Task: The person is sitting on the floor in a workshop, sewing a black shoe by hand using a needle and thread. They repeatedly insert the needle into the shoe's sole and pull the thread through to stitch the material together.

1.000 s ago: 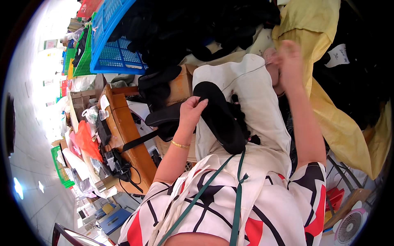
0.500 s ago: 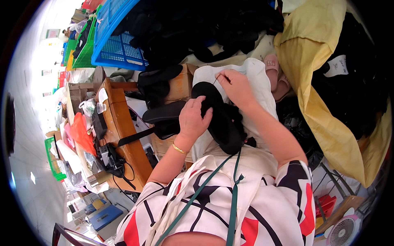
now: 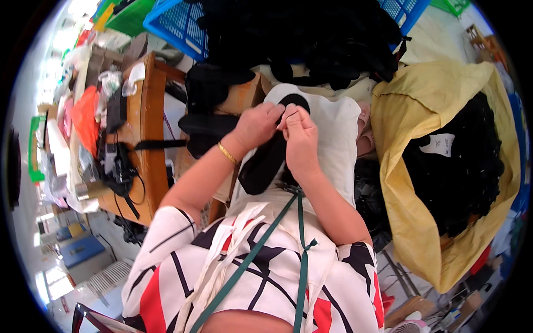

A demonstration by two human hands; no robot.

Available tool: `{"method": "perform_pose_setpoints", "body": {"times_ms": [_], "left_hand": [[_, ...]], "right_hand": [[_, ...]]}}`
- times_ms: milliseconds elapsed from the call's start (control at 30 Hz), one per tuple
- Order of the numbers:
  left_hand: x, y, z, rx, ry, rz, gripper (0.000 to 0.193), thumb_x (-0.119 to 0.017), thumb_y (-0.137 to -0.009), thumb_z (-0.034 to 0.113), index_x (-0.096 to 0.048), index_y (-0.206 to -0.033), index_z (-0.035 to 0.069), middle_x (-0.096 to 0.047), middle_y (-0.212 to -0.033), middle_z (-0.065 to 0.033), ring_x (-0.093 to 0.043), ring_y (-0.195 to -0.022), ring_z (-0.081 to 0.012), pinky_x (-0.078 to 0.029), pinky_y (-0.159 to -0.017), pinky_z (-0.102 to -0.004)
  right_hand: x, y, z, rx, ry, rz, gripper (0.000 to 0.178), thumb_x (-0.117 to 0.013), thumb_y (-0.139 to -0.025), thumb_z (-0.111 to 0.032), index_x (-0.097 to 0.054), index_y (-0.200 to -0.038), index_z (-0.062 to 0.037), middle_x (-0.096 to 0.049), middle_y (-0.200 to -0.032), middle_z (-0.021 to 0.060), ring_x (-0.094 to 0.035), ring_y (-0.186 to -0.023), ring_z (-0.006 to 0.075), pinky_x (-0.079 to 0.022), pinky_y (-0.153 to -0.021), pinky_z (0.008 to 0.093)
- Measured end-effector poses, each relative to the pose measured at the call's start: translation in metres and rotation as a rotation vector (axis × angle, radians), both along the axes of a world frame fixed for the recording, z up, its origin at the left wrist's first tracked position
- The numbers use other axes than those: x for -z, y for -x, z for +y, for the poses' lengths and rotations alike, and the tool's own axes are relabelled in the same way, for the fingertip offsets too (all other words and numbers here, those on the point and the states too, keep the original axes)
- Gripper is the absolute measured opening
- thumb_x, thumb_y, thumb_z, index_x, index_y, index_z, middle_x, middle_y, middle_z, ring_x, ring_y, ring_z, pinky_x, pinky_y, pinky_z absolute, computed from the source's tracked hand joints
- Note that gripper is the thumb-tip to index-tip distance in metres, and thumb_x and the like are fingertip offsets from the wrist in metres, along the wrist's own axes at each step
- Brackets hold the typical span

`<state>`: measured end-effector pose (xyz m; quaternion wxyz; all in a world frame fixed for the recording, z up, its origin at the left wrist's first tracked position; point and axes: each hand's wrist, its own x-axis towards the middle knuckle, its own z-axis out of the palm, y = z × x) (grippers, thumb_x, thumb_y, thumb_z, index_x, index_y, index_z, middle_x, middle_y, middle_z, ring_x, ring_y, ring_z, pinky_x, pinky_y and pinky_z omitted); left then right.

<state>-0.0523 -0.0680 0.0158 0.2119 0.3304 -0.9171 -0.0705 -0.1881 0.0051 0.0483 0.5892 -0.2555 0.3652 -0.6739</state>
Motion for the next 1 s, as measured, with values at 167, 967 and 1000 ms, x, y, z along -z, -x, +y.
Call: {"method": "perform_pose_setpoints", "body": {"times_ms": [167,967,1000], "left_hand": [[0.008,0.003,-0.009,0.162,-0.197,0.077,0.028,-0.065,-0.072,0.010,-0.061,-0.100,0.008,-0.061,-0.087,-0.0093,-0.063,-0.079,-0.0311,-0.053,-0.063,-0.0399],[0.052,0.016,-0.001,0.100,-0.699,0.066,0.029,-0.066,-0.077,0.021,-0.062,-0.104,0.010,-0.063,-0.085,-0.0117,-0.064,-0.078,-0.0333,-0.052,-0.067,-0.0436],[0.052,0.012,0.003,0.098,-0.661,0.037,0.029,-0.066,-0.077,0.021,-0.062,-0.104,0.010,-0.063,-0.085,-0.0116,-0.064,-0.078,-0.0332,-0.052,-0.067,-0.0436]], "right_hand": [[0.000,0.017,0.000,0.014,-0.033,0.085,0.028,-0.047,-0.103,-0.019,-0.049,-0.078,-0.0068,-0.043,-0.071,-0.0014,-0.035,-0.059,0.0081,-0.043,-0.071,0.0270],[0.069,0.047,-0.037,-0.162,-0.541,0.179,0.027,-0.049,-0.100,-0.019,-0.052,-0.075,-0.0079,-0.048,-0.066,-0.0003,-0.042,-0.051,0.0068,-0.035,-0.046,0.0213],[0.073,0.043,-0.027,-0.146,-0.506,0.182,0.028,-0.049,-0.100,-0.020,-0.050,-0.074,-0.0079,-0.048,-0.066,0.0003,-0.041,-0.051,0.0072,-0.035,-0.046,0.0216]]}}
